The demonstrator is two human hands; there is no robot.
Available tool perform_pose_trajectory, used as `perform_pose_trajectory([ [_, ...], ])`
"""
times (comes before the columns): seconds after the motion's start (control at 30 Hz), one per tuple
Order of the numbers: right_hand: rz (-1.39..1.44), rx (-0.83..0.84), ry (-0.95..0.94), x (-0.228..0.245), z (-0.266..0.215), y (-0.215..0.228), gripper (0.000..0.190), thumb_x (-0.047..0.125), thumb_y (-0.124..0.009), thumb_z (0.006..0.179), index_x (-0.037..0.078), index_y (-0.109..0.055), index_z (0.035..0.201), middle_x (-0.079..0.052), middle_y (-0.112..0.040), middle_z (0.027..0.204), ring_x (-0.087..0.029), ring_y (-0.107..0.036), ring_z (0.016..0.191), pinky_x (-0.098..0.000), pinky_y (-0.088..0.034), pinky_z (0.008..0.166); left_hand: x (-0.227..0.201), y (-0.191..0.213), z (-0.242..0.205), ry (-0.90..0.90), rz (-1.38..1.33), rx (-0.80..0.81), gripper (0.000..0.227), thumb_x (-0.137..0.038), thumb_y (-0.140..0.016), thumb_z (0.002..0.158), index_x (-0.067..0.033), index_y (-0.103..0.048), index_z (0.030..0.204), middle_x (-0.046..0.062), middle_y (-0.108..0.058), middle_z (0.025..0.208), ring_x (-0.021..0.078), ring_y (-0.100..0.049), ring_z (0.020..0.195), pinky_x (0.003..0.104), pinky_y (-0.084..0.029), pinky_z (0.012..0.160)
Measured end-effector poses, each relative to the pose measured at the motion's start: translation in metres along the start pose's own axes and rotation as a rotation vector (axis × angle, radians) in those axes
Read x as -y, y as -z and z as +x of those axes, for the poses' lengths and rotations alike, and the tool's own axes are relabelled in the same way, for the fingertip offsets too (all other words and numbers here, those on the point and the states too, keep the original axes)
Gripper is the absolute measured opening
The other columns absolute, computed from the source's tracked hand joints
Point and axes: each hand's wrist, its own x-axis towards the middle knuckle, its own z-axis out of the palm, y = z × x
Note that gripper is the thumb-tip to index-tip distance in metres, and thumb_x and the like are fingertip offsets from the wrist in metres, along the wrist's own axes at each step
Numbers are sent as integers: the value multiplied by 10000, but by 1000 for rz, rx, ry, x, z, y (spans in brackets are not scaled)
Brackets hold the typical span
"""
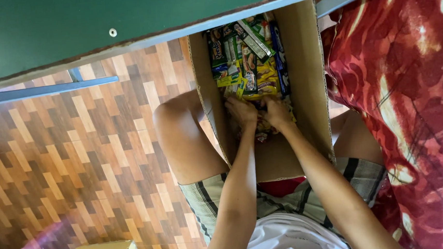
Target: Organizing various packaged snacks and drink sachets from a cardboard box onto a plastic shelf unit.
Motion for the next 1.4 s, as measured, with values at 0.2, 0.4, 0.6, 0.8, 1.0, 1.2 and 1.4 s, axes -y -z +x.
perform_pose_trajectory([
  [0.2,186,-64,-132,-16,8,-5,334,122,-795,831,97,-696,1149,-161,-739,1107,-372,-703,1043,-473,-536,896,20,-8,8,28,-58,-73,872,-43,-786,745,81,-276,1442,461,-246,1452,628,-352,1289,597,-339,1055],
  [0.4,397,-266,-209,-77,27,-21,233,99,-783,855,27,-725,1068,-184,-750,1026,-314,-722,971,-399,-550,880,-16,28,-17,83,257,243,375,-152,-683,900,-138,-615,1268,134,-535,1463,425,-452,1389,605,-346,1150],
  [0.6,488,-359,-181,-84,28,-23,296,130,-783,870,17,-687,1127,-213,-736,1034,-351,-706,971,-430,-543,882,-7,21,-19,-123,331,183,749,-95,-712,731,-96,-430,1425,196,-423,1498,459,-364,1373,630,-314,1051],
  [0.8,76,-239,-185,16,-17,37,673,74,-764,821,50,-469,1425,-273,-536,1377,-460,-526,1253,-556,-461,1019,12,10,-17,-129,358,261,734,-129,-659,862,-52,-344,1521,223,-425,1517,452,-370,1397,628,-301,1119],
  [1.0,-252,-5,-57,13,-25,25,783,39,-787,753,145,-509,1478,-271,-139,1650,-485,-208,1486,-635,-288,1154,30,-10,-1,-97,473,567,284,-103,-627,859,-19,-778,1084,239,-732,1208,404,-665,1197,499,-494,1073],
  [1.2,-40,169,166,38,-64,80,698,150,-883,708,74,-617,1349,-243,-509,1437,-389,-493,1310,-507,-401,1065,-53,62,-36,-397,470,602,254,-68,-659,825,-68,-768,1054,248,-716,1092,423,-689,1084,529,-555,897],
  [1.4,614,132,244,45,-125,99,354,151,-818,827,-6,-697,1121,-58,-761,968,-139,-693,865,-310,-563,748,-128,183,-76,-613,354,692,395,-191,-815,667,-87,-730,1038,208,-738,1027,406,-699,1018,480,-551,876],
])
